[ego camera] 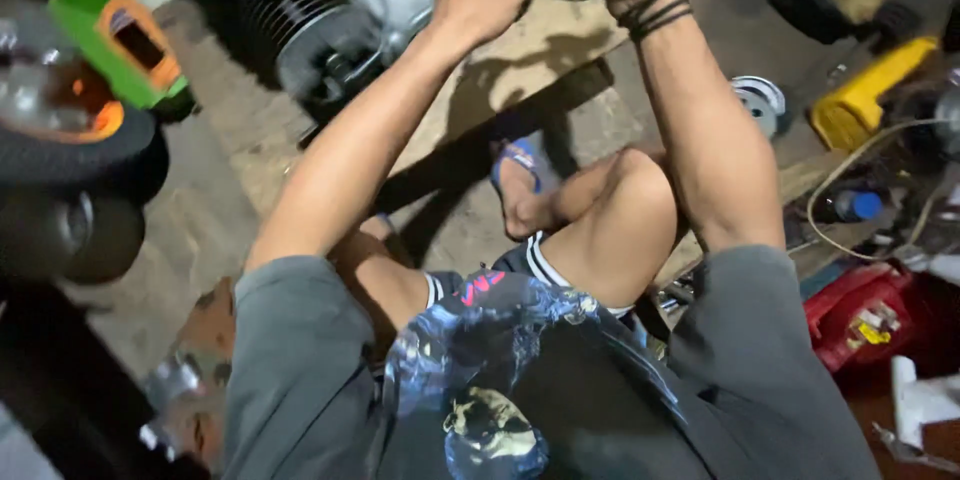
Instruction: The person works on a small engine component by hand and using tools such as a brush, pliers, and a screwdriver while sitting on the floor.
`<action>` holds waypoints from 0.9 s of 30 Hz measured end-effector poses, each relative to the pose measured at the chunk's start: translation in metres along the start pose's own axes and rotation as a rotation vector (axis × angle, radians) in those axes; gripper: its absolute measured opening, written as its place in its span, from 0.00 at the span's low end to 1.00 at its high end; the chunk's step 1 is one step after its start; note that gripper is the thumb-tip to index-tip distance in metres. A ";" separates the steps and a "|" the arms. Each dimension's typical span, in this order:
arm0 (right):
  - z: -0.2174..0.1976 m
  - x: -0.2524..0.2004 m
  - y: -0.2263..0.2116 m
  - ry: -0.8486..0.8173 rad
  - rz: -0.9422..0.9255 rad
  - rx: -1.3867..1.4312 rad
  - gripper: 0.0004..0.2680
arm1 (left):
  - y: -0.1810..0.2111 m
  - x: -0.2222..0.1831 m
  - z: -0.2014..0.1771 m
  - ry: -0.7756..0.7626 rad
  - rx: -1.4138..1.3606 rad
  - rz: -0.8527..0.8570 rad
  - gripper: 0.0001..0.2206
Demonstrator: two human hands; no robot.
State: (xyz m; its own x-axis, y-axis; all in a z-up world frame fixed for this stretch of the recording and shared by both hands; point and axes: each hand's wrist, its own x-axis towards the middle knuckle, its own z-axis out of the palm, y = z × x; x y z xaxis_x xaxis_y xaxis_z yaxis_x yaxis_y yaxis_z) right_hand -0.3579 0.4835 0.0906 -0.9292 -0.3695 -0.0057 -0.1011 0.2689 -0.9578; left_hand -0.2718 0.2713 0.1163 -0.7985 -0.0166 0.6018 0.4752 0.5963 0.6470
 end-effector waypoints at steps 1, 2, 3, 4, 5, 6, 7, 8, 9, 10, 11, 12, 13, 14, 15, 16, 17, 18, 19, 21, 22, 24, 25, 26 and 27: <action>-0.025 0.002 0.018 0.061 0.047 -0.075 0.10 | -0.004 -0.004 0.010 -0.096 0.068 -0.055 0.13; -0.048 0.002 0.036 0.114 0.098 -0.147 0.10 | -0.008 -0.011 0.018 -0.192 0.141 -0.113 0.10; -0.063 0.006 0.053 0.134 0.105 -0.149 0.10 | -0.012 -0.007 0.019 -0.203 0.129 -0.101 0.10; -0.077 0.007 0.073 0.183 0.162 -0.221 0.10 | -0.017 -0.007 0.020 -0.303 0.224 -0.207 0.09; -0.091 0.008 0.092 0.232 0.220 -0.292 0.11 | -0.022 -0.007 0.020 -0.405 0.320 -0.309 0.09; -0.090 -0.002 0.085 0.238 0.226 -0.290 0.11 | -0.030 -0.007 0.026 -0.413 0.317 -0.306 0.09; -0.088 -0.012 0.078 0.205 0.405 -0.302 0.10 | -0.039 -0.008 0.031 -0.440 0.320 -0.397 0.11; -0.085 -0.018 0.070 0.169 0.579 -0.310 0.10 | -0.050 -0.007 0.034 -0.462 0.327 -0.486 0.15; -0.086 -0.016 0.084 0.174 0.580 -0.307 0.10 | -0.049 -0.005 0.036 -0.466 0.326 -0.481 0.15; -0.084 -0.012 0.098 0.178 0.574 -0.398 0.12 | -0.048 -0.005 0.036 -0.524 0.371 -0.504 0.13; -0.082 -0.009 0.112 0.181 0.567 -0.488 0.16 | -0.047 -0.006 0.035 -0.583 0.415 -0.527 0.11; -0.074 -0.005 0.101 0.175 0.562 -0.489 0.16 | -0.043 -0.004 0.035 -0.578 0.418 -0.532 0.11; -0.065 -0.003 0.090 0.158 0.620 -0.270 0.18 | -0.039 -0.003 0.035 -0.611 0.430 -0.552 0.14; -0.054 -0.002 0.080 0.134 0.679 -0.050 0.21 | -0.035 -0.006 0.033 -0.647 0.441 -0.578 0.16; -0.050 -0.001 0.080 0.122 0.679 -0.051 0.21 | -0.033 -0.007 0.028 -0.644 0.445 -0.589 0.16; -0.047 0.000 0.079 0.066 0.688 -0.133 0.24 | -0.031 -0.008 0.023 -0.706 0.463 -0.588 0.15; -0.044 0.000 0.077 0.010 0.695 -0.214 0.27 | -0.028 -0.010 0.018 -0.769 0.480 -0.586 0.13; -0.047 0.004 0.095 0.001 0.692 -0.217 0.27 | -0.032 -0.013 0.016 -0.764 0.482 -0.594 0.13; -0.050 0.007 0.112 -0.015 0.621 -0.460 0.25 | -0.036 -0.018 0.013 -0.776 0.514 -0.584 0.13; -0.049 0.004 0.113 -0.038 0.535 -0.700 0.26 | -0.036 -0.023 0.004 -0.785 0.550 -0.582 0.12; -0.047 -0.002 0.096 0.003 0.572 -0.606 0.19 | -0.031 -0.023 -0.001 -0.851 0.563 -0.603 0.14; -0.048 -0.009 0.088 0.040 0.606 -0.509 0.13 | -0.024 -0.025 -0.009 -0.917 0.580 -0.626 0.16; -0.050 -0.009 0.096 -0.004 0.560 -0.692 0.15 | -0.022 -0.027 -0.013 -0.961 0.595 -0.636 0.15; -0.054 -0.006 0.103 -0.046 0.505 -0.877 0.18 | -0.019 -0.026 -0.016 -1.000 0.610 -0.643 0.13; -0.053 -0.009 0.092 -0.045 0.498 -0.876 0.18 | -0.015 -0.028 -0.018 -0.995 0.614 -0.643 0.13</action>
State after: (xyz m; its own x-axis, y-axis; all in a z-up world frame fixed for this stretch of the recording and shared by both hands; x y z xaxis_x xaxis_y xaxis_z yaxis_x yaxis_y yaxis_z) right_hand -0.3772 0.5587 0.0181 -0.9242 -0.0652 -0.3764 0.0529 0.9540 -0.2951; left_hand -0.2500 0.2482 0.0979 -0.8691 0.0030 -0.4946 -0.1178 0.9699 0.2129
